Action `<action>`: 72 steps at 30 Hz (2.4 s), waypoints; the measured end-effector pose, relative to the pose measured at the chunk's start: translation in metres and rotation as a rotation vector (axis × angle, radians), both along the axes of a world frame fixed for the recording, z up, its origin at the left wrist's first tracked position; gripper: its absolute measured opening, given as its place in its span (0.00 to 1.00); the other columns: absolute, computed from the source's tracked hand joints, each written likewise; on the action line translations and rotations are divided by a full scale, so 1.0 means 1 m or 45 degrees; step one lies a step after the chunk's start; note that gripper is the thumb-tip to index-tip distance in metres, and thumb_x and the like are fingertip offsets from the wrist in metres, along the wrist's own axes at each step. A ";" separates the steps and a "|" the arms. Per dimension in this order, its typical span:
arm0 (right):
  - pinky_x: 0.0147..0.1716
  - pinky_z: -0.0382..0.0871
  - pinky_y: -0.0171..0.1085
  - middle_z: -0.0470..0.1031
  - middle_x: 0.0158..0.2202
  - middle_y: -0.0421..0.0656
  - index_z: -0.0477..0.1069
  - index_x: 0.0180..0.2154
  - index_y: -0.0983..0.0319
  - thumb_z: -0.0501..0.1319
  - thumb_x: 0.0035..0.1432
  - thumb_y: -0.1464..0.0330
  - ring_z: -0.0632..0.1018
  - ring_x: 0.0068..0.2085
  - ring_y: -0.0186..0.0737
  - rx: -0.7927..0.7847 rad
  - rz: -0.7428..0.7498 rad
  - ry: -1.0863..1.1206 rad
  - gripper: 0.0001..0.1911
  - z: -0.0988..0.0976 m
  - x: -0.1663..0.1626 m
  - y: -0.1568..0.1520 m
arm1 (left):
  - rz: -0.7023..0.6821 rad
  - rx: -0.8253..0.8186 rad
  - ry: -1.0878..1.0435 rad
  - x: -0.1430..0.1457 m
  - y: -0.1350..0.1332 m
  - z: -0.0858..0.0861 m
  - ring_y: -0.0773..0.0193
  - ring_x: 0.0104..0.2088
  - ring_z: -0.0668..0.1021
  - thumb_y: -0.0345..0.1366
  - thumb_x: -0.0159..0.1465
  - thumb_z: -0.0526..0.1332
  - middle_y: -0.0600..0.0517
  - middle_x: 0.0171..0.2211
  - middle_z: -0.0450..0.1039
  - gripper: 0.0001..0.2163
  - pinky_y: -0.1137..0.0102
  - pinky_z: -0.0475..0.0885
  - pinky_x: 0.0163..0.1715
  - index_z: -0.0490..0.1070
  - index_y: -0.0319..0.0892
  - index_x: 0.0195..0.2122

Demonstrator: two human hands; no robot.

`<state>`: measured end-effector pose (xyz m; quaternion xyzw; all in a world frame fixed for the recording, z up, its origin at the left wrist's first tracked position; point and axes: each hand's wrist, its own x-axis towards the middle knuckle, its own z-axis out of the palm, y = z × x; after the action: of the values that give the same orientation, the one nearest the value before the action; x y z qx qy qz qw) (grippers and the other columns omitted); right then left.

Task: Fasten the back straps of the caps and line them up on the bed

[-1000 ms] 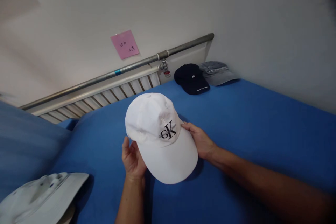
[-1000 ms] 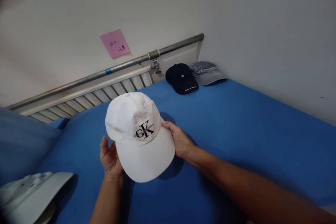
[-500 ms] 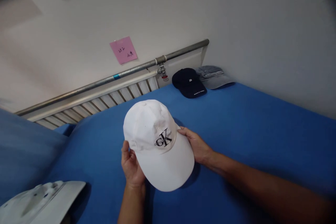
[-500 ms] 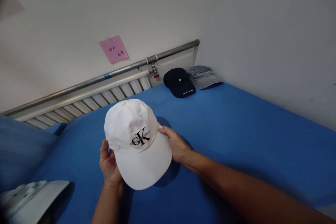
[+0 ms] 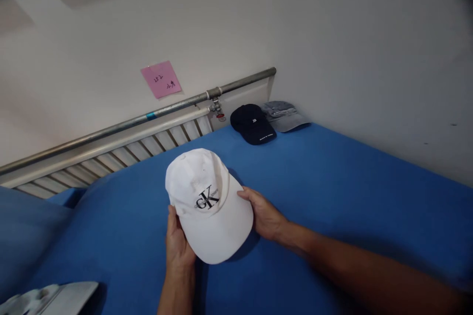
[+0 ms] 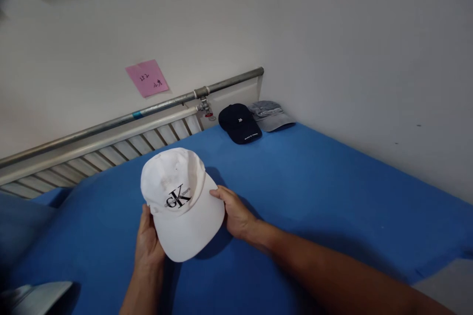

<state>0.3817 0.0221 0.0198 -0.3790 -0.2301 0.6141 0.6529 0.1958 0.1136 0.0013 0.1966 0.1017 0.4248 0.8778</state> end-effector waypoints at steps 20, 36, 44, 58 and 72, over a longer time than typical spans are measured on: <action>0.17 0.57 0.28 0.67 0.21 0.35 0.67 0.34 0.63 0.68 0.43 0.67 0.68 0.21 0.28 0.031 -0.062 0.060 0.16 0.000 0.039 0.053 | 0.376 -0.224 0.827 0.019 0.009 0.000 0.57 0.39 0.81 0.41 0.67 0.51 0.39 0.43 0.77 0.16 0.66 0.78 0.34 0.73 0.34 0.43; 0.18 0.63 0.28 0.68 0.20 0.34 0.66 0.32 0.63 0.64 0.49 0.74 0.69 0.20 0.28 -0.055 -0.350 0.079 0.08 -0.020 0.117 0.172 | 0.170 -0.056 0.968 0.024 0.031 -0.037 0.48 0.35 0.80 0.45 0.43 0.74 0.40 0.39 0.79 0.19 0.60 0.77 0.29 0.79 0.39 0.33; 0.20 0.67 0.29 0.68 0.20 0.35 0.63 0.29 0.64 0.59 0.55 0.76 0.71 0.21 0.29 -0.206 -0.436 -0.014 0.05 -0.022 0.119 0.161 | 0.161 -0.038 1.053 0.029 0.030 -0.035 0.51 0.35 0.80 0.48 0.39 0.75 0.41 0.39 0.79 0.25 0.63 0.78 0.29 0.78 0.38 0.36; 0.17 0.65 0.31 0.70 0.23 0.37 0.59 0.52 0.63 0.55 0.51 0.79 0.74 0.21 0.34 -0.366 -0.582 -0.415 0.25 -0.016 0.116 0.131 | 0.221 0.196 1.137 0.036 0.017 -0.030 0.57 0.38 0.79 0.48 0.49 0.70 0.42 0.44 0.77 0.25 0.67 0.77 0.33 0.75 0.37 0.43; 0.36 0.67 0.34 0.72 0.26 0.38 0.72 0.26 0.59 0.61 0.48 0.76 0.73 0.31 0.36 0.093 -0.168 -1.045 0.07 -0.021 0.026 0.054 | 0.408 0.256 1.067 0.032 0.004 -0.003 0.63 0.29 0.78 0.36 0.55 0.67 0.43 0.36 0.76 0.12 0.71 0.75 0.26 0.73 0.34 0.39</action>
<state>0.4081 0.0759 -0.0009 -0.5829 -0.4681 0.3604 0.5578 0.2278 0.1172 -0.0014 0.4173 0.4355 0.4468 0.6607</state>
